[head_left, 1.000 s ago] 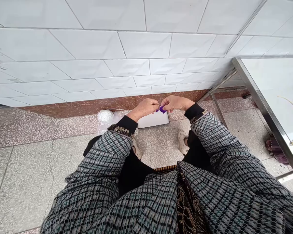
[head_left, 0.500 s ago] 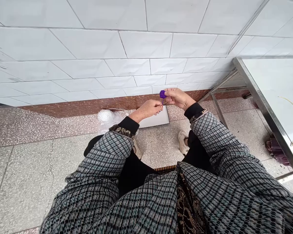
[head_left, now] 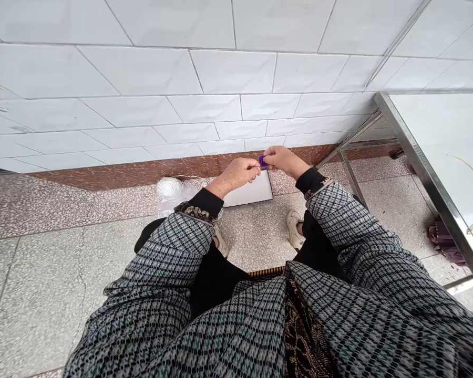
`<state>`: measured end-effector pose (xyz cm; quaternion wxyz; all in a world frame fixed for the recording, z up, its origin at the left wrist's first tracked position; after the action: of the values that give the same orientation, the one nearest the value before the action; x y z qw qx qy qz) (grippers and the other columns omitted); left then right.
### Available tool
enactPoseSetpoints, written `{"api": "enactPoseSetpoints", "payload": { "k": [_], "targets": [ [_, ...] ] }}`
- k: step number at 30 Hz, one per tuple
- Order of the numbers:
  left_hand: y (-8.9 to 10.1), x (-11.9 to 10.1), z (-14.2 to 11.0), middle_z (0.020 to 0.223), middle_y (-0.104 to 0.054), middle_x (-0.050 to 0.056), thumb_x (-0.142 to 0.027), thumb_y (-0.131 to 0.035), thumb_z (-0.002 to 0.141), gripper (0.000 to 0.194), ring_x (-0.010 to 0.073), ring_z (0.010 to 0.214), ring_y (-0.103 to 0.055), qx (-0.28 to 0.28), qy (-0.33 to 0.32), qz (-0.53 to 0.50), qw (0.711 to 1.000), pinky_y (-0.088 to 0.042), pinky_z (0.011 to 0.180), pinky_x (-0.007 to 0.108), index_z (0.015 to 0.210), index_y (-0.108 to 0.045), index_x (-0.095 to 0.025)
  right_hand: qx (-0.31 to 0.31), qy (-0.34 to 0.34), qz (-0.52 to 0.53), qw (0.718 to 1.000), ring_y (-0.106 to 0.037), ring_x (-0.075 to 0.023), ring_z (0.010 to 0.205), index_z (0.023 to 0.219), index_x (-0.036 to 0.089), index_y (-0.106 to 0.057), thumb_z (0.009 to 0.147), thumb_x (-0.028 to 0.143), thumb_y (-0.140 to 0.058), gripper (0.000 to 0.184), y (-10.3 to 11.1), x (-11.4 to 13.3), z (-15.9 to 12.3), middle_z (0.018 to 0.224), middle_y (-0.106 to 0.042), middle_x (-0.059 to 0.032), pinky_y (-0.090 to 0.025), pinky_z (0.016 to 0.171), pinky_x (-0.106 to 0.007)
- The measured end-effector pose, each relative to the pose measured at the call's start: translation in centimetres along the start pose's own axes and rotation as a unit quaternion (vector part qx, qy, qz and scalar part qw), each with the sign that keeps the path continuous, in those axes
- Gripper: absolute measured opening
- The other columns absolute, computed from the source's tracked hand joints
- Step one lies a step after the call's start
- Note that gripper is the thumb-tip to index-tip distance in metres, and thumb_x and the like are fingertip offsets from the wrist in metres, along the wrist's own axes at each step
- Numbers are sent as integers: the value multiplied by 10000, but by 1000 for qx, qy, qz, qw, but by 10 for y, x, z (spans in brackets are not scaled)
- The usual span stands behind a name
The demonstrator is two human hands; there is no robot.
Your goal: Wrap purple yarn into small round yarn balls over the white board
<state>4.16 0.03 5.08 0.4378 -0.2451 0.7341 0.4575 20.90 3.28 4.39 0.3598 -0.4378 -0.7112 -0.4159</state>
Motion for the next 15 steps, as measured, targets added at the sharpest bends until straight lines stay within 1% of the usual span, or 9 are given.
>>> {"api": "enactPoseSetpoints", "payload": {
  "k": [1,3,6,8,10,12,13,15],
  "targets": [
    [-2,0,0,570,-578,-11,-92,-552,851,247,123,560,-571,6,-5,-4,1000,-432,619,253,627,-597,-188,-2,-9,54,999,-435,-92,437,745,188,-563,889,-45,-617,280,-1,0,0,478,-534,46,-333,438,-200],
    [-5,2,1,565,-577,-12,-97,-558,852,237,123,554,-564,18,-8,-6,1000,-433,609,250,638,-607,-188,19,-19,137,990,-453,-85,445,818,173,-588,930,-32,-589,233,-1,2,0,493,-549,46,-322,426,-169],
    [-8,4,1,579,-584,-4,-99,-561,857,241,126,563,-566,30,2,-4,1000,-441,606,251,638,-612,-186,92,-10,209,973,-474,-70,472,846,155,-607,963,8,-593,189,3,3,0,529,-574,38,-301,414,-140],
    [-7,4,1,597,-598,2,-104,-574,851,227,131,579,-577,41,14,-2,999,-447,610,255,644,-626,-183,151,8,219,964,-468,-60,481,839,153,-611,962,58,-648,159,8,4,-1,547,-579,41,-290,411,-135],
    [-5,3,1,605,-606,3,-113,-589,844,201,133,580,-577,51,27,6,998,-444,609,259,665,-653,-178,203,24,192,960,-459,-56,481,850,150,-627,938,96,-707,130,13,4,-3,552,-577,49,-295,416,-138],
    [-2,3,1,597,-602,-1,-125,-597,840,178,131,565,-565,44,37,20,998,-430,602,263,689,-674,-176,234,29,129,963,-457,-55,478,849,144,-649,909,84,-727,115,16,4,-6,553,-586,49,-314,428,-147],
    [0,3,2,591,-599,-2,-127,-593,838,182,130,557,-558,33,39,28,998,-419,596,264,679,-668,-176,240,27,86,967,-458,-54,477,834,140,-660,891,56,-728,122,17,4,-7,555,-592,46,-321,434,-152],
    [4,4,2,584,-595,-1,-118,-575,827,212,127,558,-556,4,33,38,999,-399,589,263,631,-626,-180,232,18,-7,972,-466,-53,476,789,134,-675,849,-14,-721,166,16,3,-9,557,-600,43,-331,439,-163]
  ]
}}
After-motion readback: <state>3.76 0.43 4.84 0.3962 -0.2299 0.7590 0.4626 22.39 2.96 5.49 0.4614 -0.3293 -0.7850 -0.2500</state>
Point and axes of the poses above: each hand's wrist, its own z-axis towards the middle knuckle, its own y-axis out of the back of the hand, x = y × z, the point moved 1 cm from there along z, towards the middle knuckle
